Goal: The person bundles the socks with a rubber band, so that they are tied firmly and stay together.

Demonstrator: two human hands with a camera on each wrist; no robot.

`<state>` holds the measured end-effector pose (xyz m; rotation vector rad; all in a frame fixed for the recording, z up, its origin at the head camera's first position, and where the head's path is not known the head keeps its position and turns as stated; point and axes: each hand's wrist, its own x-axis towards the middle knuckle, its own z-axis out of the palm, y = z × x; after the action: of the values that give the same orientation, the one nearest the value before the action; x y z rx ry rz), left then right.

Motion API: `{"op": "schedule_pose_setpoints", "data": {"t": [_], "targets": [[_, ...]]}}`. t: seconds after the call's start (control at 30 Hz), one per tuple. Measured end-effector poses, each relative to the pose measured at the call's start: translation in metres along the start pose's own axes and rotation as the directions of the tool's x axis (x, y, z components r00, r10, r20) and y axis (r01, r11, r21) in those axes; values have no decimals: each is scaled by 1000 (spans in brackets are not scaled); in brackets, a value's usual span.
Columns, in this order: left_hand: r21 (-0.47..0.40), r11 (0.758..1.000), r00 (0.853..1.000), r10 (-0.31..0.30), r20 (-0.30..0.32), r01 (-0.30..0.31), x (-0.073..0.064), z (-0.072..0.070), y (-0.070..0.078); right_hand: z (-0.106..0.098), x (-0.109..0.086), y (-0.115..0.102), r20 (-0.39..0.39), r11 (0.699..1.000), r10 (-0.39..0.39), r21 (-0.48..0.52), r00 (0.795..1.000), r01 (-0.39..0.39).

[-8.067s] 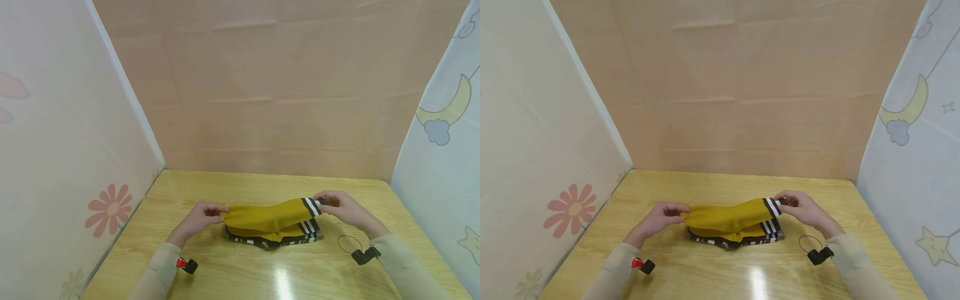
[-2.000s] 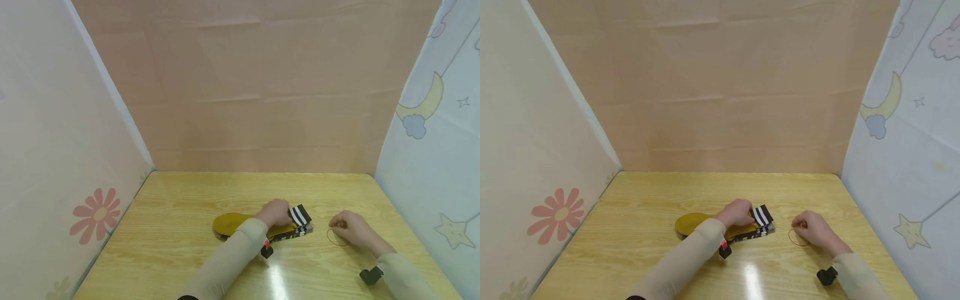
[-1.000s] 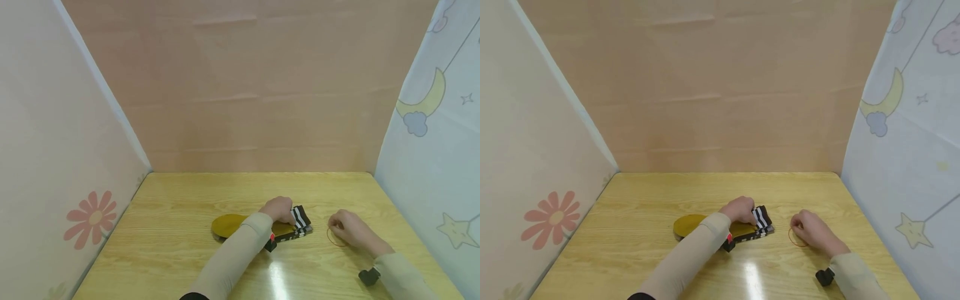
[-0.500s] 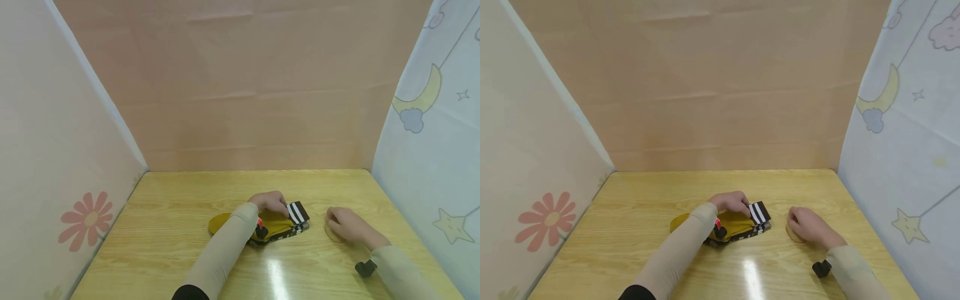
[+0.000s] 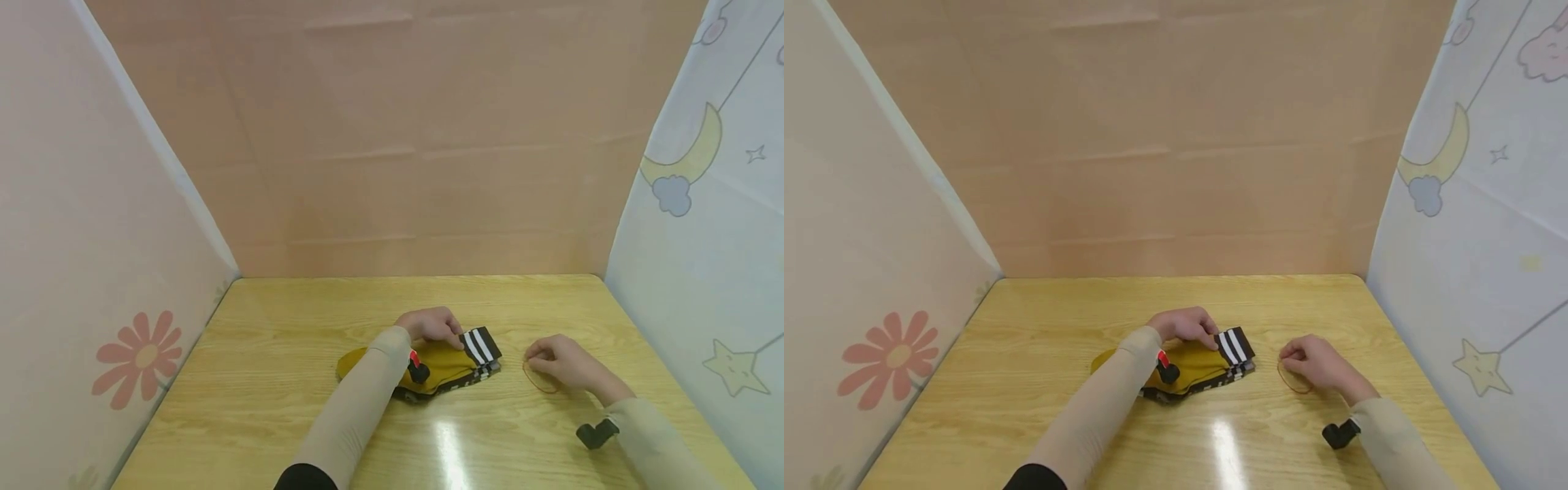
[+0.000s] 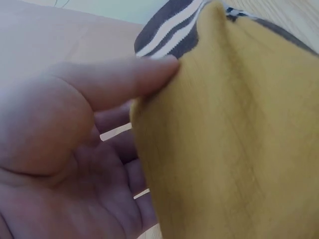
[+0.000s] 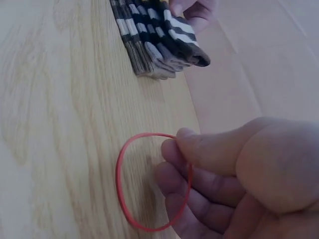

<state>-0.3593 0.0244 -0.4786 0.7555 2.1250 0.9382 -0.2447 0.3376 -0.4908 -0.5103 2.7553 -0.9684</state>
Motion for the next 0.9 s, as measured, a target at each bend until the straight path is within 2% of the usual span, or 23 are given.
{"op": "schedule_pose_setpoints", "data": {"t": [0.17,0.33,0.53,0.7,0.8,0.9], "targets": [[56,998,1000,26,8,-27,-3,-2,-2,-4,-1,-3,32,1000,8,-8,999,-8],[20,999,999,35,8,-35,-4,-1,-8,-4,-2,-6,49,1000,27,-15,998,-27],[-22,995,995,102,-21,-102,-4,3,-19,-1,0,-6,55,999,35,19,998,-36],[-81,990,992,107,-74,-113,-6,6,-24,2,3,-7,86,986,53,155,995,-66],[-21,991,985,131,-112,-134,-9,8,-25,4,5,-8,111,954,82,278,990,-110],[52,986,976,162,-144,-156,-13,10,-26,6,7,-10,139,903,104,402,985,-152]]}}
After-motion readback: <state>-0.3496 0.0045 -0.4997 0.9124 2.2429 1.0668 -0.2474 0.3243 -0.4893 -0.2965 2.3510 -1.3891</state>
